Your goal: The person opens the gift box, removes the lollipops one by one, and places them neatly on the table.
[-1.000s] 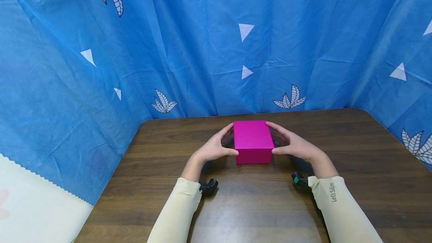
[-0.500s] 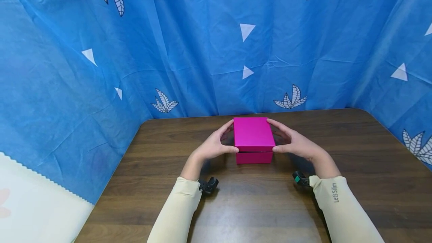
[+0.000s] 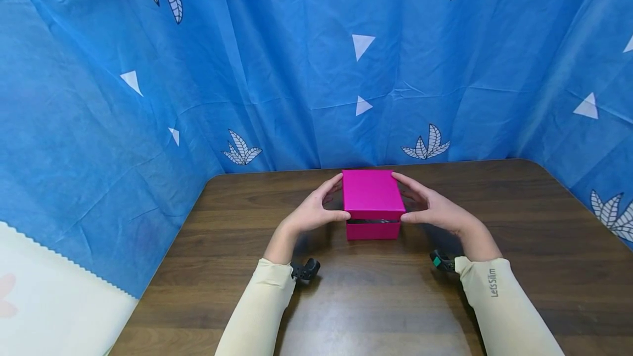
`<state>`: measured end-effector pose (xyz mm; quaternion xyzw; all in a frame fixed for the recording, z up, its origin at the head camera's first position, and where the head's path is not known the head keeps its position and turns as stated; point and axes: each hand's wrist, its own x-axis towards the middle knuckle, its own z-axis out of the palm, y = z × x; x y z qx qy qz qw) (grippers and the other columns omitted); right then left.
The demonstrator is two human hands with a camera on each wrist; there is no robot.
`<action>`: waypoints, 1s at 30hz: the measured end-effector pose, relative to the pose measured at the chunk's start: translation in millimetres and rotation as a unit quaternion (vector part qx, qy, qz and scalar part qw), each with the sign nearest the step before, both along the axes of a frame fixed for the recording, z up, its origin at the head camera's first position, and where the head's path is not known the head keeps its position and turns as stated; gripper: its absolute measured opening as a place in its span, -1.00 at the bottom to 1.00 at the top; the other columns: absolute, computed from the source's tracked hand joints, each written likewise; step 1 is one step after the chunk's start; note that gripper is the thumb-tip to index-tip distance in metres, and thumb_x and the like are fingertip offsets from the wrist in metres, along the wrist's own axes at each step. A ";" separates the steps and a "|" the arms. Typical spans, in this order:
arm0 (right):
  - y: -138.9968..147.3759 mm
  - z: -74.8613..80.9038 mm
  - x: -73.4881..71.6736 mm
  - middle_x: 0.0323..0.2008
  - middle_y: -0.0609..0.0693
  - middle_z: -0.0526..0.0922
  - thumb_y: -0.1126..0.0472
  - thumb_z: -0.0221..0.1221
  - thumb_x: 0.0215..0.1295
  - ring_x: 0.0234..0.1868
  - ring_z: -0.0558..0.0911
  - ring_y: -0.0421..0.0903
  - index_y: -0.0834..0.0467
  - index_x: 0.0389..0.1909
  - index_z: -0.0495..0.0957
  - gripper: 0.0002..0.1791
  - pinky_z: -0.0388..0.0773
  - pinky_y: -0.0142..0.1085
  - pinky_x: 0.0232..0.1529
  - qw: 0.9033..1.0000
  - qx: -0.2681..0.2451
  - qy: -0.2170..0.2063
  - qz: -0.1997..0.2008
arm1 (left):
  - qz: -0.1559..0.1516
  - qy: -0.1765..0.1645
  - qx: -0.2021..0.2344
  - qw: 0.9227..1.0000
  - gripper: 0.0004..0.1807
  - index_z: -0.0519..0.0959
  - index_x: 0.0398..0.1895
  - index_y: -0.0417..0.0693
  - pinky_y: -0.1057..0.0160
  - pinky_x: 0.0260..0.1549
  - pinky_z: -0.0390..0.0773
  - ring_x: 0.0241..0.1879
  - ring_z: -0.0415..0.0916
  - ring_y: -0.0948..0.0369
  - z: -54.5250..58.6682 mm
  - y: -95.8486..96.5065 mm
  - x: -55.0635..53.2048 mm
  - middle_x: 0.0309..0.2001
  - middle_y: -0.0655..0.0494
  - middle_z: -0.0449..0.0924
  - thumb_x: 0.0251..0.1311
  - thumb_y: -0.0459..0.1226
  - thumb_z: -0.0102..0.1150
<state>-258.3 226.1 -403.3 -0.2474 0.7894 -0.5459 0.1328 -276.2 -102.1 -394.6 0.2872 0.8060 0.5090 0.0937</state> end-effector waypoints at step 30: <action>-10.4 12.7 3.6 0.42 0.19 0.38 0.12 0.27 0.35 0.33 0.48 0.26 -0.09 0.50 0.27 -0.29 0.60 -0.47 0.02 0.994 0.028 0.072 -0.074 | 0.015 -0.023 0.078 0.997 -0.06 0.15 0.55 0.08 -0.04 0.40 0.37 0.44 0.30 -0.01 3.0 1.9 1.7 0.49 -0.01 0.27 0.20 0.28 0.17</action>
